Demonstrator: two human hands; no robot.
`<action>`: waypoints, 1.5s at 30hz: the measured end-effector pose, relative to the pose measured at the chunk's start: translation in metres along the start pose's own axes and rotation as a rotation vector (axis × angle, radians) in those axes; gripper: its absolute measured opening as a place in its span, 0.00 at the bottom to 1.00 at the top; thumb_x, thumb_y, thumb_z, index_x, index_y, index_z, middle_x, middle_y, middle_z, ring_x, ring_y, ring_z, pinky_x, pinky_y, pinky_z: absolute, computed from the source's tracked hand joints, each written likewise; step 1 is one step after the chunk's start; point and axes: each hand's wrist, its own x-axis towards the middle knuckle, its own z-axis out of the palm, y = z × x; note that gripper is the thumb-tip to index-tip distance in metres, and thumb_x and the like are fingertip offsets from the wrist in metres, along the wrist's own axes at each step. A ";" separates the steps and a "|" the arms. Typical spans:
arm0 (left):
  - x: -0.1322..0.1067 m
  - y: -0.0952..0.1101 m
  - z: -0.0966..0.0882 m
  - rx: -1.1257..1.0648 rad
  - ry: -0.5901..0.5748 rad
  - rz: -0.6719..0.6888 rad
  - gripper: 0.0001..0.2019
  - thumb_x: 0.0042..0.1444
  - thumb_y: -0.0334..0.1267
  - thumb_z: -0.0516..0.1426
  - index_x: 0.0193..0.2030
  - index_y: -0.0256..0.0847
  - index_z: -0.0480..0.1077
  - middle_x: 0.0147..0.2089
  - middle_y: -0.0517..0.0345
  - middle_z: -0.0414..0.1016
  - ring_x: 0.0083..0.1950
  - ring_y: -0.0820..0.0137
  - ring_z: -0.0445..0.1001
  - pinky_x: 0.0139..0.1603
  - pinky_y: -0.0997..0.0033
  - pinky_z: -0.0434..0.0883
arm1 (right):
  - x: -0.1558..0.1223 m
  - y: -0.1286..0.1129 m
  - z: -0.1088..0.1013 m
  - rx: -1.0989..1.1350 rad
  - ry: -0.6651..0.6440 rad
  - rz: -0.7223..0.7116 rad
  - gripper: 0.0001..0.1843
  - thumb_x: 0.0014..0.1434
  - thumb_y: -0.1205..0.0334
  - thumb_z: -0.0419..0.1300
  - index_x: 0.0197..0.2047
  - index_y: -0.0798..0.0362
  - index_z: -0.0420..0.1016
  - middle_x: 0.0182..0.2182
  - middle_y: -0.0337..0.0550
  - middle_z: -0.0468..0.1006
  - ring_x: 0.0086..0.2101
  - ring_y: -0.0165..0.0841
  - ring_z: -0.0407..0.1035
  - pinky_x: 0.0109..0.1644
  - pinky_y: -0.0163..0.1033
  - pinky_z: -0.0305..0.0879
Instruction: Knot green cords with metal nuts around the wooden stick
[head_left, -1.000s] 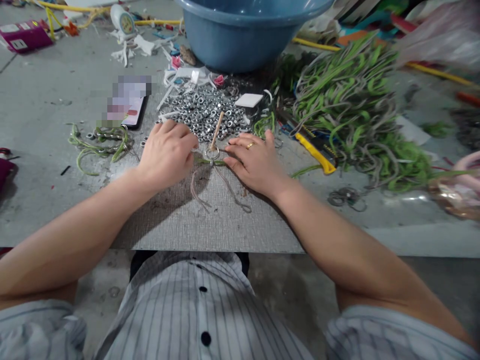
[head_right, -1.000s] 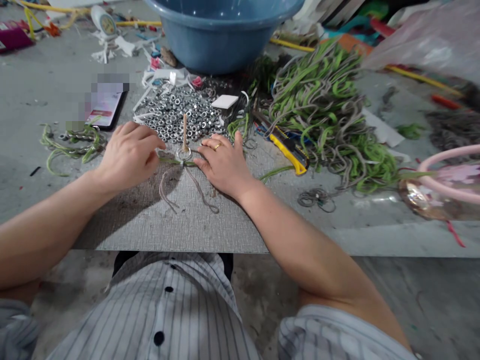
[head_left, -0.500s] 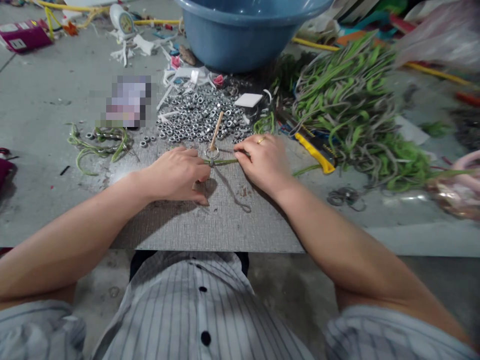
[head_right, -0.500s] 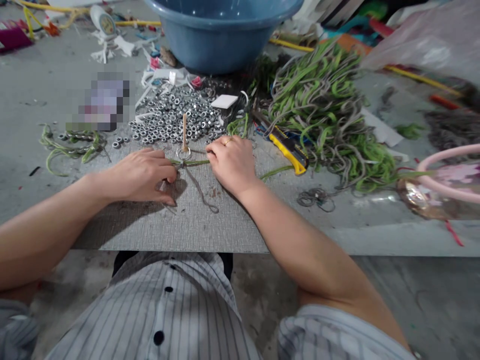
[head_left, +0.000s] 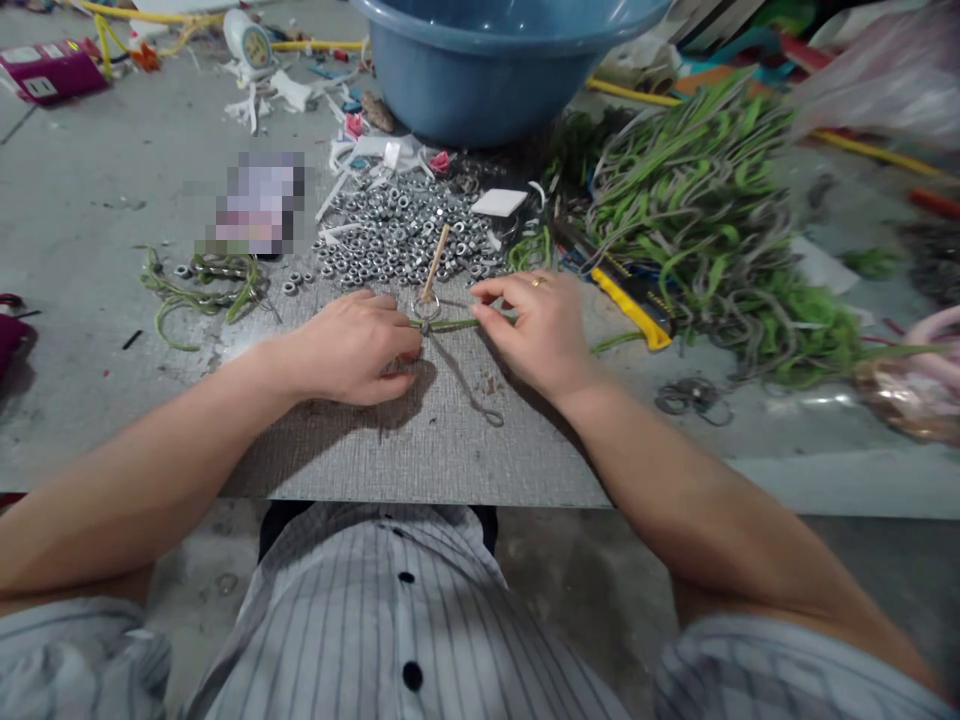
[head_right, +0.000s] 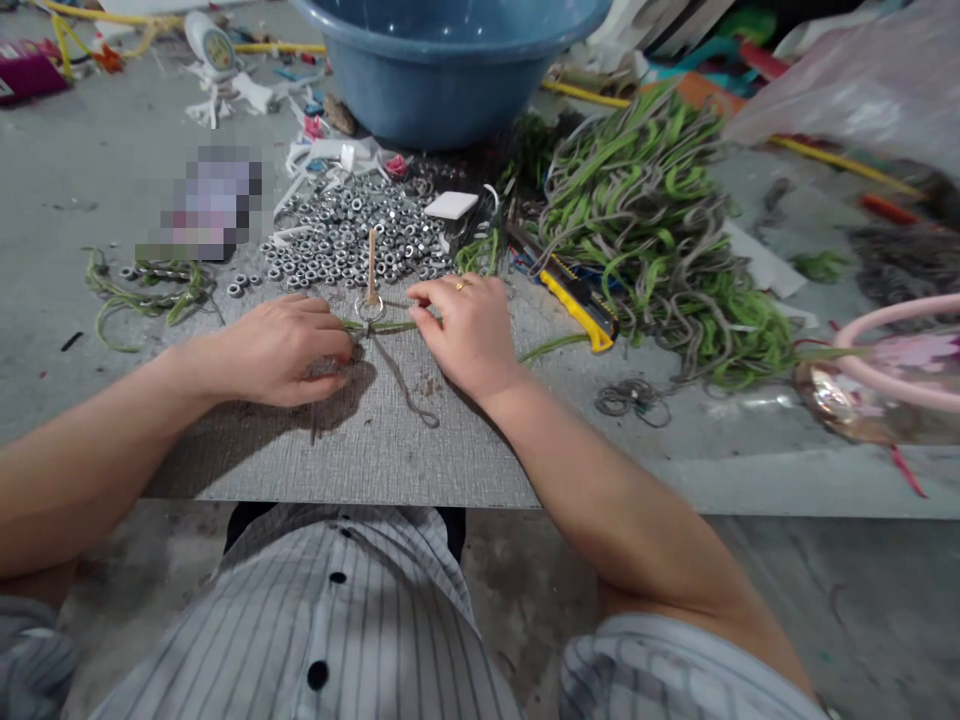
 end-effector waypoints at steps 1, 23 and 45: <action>0.001 -0.001 0.001 0.017 0.030 -0.001 0.10 0.57 0.40 0.54 0.34 0.38 0.75 0.30 0.53 0.74 0.35 0.65 0.69 0.39 0.65 0.65 | -0.002 -0.003 -0.001 0.063 0.000 -0.029 0.10 0.63 0.58 0.57 0.41 0.49 0.78 0.36 0.45 0.82 0.40 0.41 0.73 0.47 0.47 0.63; 0.002 -0.005 0.013 0.049 0.093 0.005 0.18 0.50 0.32 0.52 0.42 0.41 0.80 0.30 0.52 0.75 0.36 0.65 0.70 0.37 0.65 0.68 | -0.013 -0.022 0.002 0.250 -0.186 -0.263 0.14 0.62 0.60 0.55 0.50 0.52 0.73 0.35 0.45 0.81 0.37 0.39 0.72 0.47 0.45 0.61; 0.003 -0.004 0.012 0.050 0.113 -0.028 0.15 0.50 0.32 0.51 0.38 0.38 0.79 0.30 0.52 0.75 0.35 0.66 0.69 0.37 0.66 0.67 | -0.012 -0.020 0.009 0.194 -0.126 -0.272 0.19 0.67 0.52 0.51 0.52 0.52 0.74 0.34 0.47 0.80 0.37 0.39 0.72 0.45 0.45 0.66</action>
